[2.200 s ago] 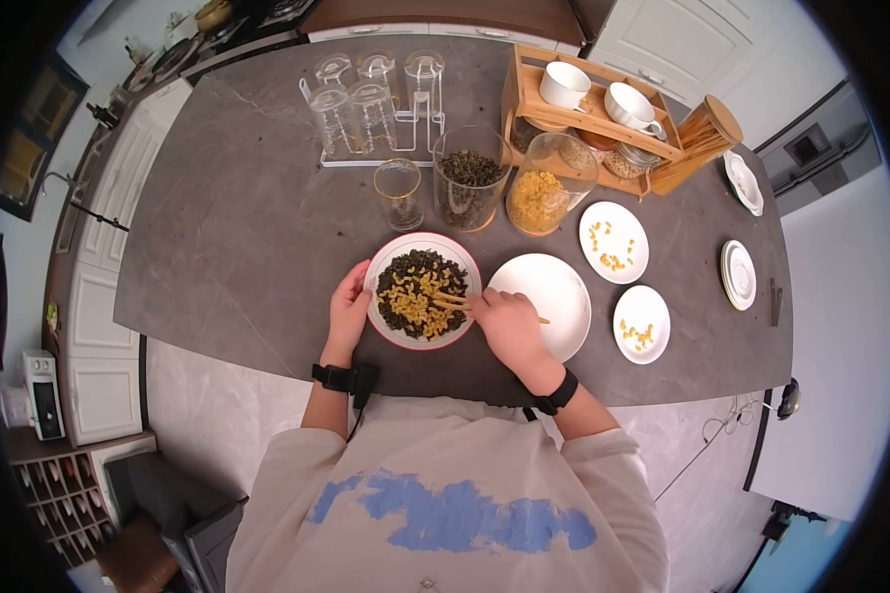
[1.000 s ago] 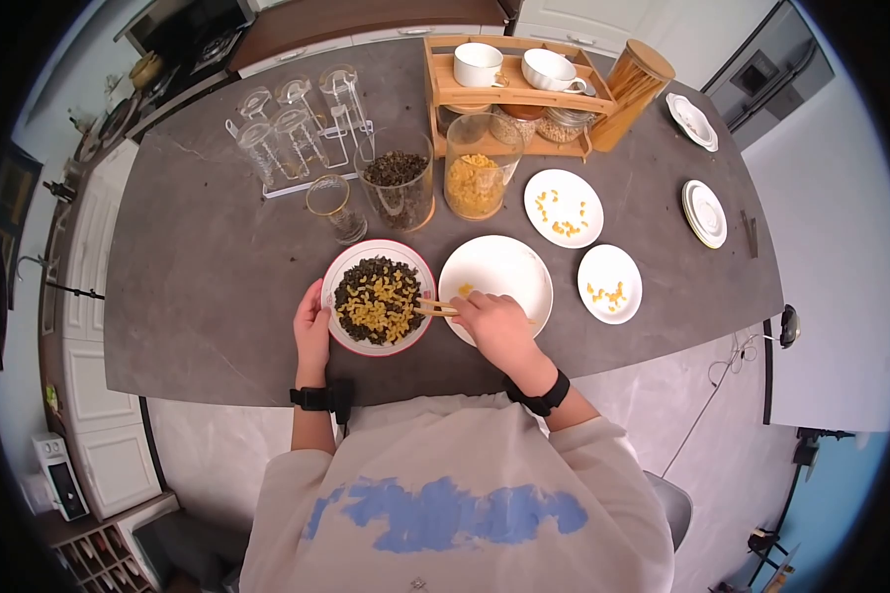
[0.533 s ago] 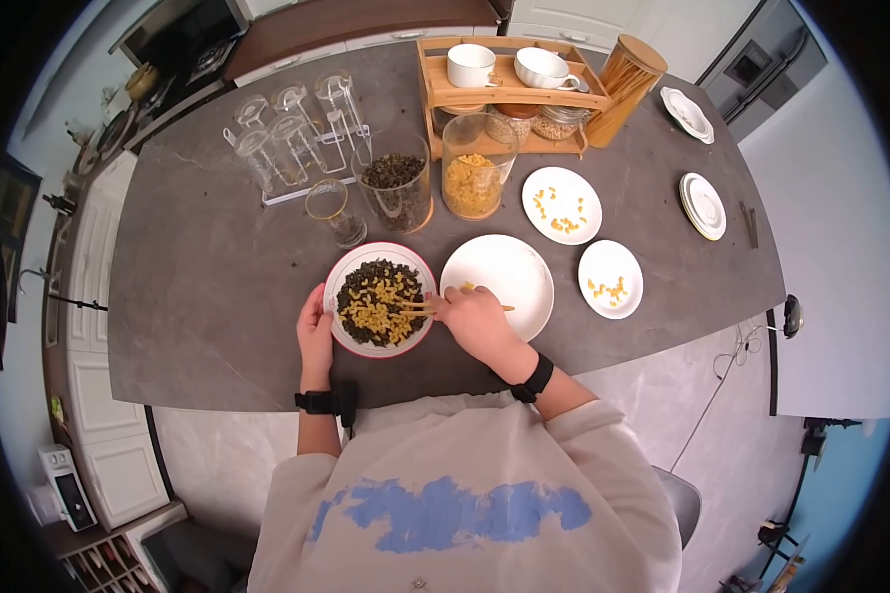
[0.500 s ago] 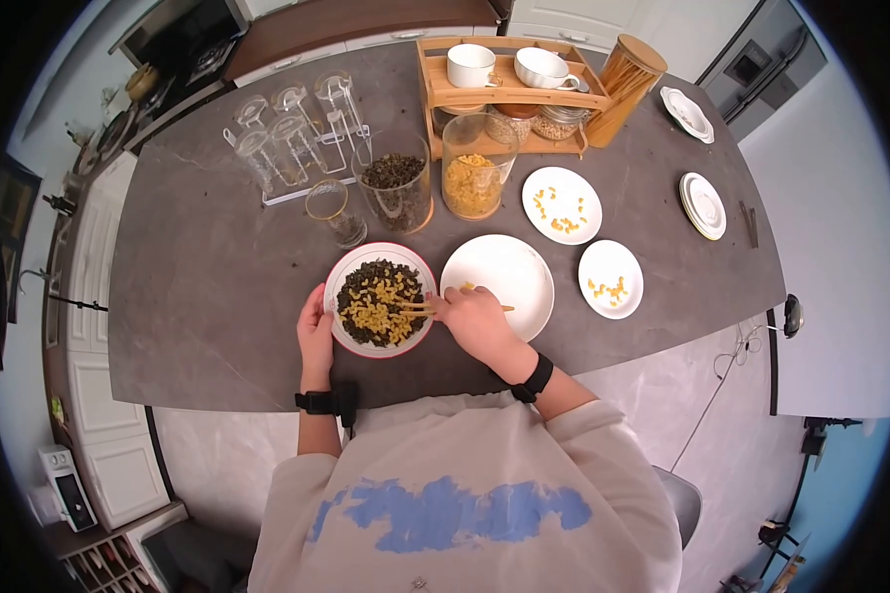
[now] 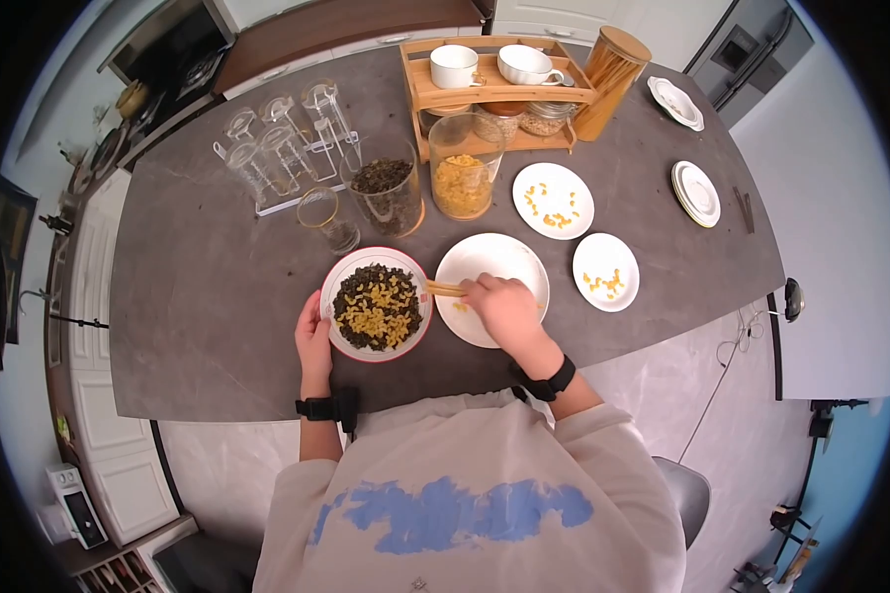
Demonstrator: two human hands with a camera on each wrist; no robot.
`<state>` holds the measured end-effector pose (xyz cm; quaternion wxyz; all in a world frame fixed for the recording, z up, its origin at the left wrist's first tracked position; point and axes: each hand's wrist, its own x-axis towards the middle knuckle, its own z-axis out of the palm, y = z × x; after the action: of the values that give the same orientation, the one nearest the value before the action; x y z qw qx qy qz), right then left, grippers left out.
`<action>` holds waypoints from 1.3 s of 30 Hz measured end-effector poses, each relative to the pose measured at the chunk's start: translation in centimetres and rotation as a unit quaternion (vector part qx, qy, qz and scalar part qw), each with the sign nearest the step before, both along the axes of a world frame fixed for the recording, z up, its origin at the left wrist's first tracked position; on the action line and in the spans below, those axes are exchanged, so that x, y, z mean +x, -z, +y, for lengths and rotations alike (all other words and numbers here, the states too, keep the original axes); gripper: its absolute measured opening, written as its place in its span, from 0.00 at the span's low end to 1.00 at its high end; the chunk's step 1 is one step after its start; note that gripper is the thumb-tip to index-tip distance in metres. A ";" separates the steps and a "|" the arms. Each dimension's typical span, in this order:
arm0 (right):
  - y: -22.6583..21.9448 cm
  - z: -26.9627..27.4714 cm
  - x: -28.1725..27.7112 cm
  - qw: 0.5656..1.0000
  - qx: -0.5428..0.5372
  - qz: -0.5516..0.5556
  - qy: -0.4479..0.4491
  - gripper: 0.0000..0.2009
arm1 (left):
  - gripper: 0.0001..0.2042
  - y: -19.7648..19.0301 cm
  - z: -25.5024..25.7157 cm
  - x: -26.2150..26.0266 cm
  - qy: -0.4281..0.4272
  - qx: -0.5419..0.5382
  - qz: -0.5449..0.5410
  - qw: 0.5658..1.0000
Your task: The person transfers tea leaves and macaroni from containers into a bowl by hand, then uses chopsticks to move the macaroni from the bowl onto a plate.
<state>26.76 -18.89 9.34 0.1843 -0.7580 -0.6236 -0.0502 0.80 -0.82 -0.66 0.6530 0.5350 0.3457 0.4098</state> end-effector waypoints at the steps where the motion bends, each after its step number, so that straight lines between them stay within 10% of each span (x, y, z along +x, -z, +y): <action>1: -0.1 -0.4 0.5 1.000 -0.001 0.002 0.015 0.09 | 0.23 0.2 0.0 0.0 -0.001 0.002 -0.001 1.000; 39: 1.0 3.8 -2.1 0.992 -0.096 -0.047 -0.065 0.09 | 0.24 0.1 -0.1 0.0 -0.004 -0.005 0.003 1.000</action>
<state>24.67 -15.11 8.39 0.0840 -0.7268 -0.6816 -0.0133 0.78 -0.92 -0.74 0.6533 0.5311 0.3518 0.4091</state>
